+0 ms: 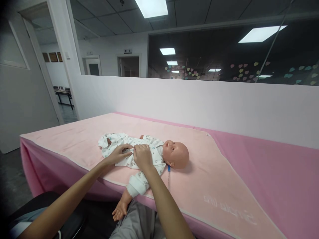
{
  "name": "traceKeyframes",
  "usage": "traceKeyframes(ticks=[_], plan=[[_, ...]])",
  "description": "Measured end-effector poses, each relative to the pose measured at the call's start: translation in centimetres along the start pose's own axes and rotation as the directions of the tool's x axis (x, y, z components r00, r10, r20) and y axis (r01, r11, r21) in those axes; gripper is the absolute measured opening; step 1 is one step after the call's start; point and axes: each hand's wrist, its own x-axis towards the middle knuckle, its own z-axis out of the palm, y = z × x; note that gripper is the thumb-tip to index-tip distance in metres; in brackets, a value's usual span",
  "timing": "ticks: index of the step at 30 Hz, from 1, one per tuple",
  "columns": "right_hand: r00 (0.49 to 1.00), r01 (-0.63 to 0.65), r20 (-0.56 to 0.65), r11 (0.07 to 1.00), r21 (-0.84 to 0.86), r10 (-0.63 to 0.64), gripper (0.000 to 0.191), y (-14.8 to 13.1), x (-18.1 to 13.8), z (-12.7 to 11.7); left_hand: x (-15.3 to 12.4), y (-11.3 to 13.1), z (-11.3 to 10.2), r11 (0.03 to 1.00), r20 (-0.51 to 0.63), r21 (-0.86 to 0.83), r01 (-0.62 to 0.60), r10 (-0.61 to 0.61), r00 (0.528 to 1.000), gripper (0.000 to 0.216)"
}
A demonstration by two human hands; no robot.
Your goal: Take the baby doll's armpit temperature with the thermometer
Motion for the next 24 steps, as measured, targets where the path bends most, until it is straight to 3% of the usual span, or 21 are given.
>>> traceKeyframes(ticks=[13,24], plan=[[0.999,-0.030,0.024,1.000,0.002,0.030,0.016,0.29,-0.15,0.57,0.00,-1.04,0.16,0.999,-0.024,-0.016,0.040,-0.040,0.999,0.022],[0.983,-0.179,0.034,0.983,-0.049,0.180,0.013,-0.22,0.05,0.21,-0.05,-0.54,0.00,0.992,0.010,-0.108,0.063,-0.063,0.998,0.018]])
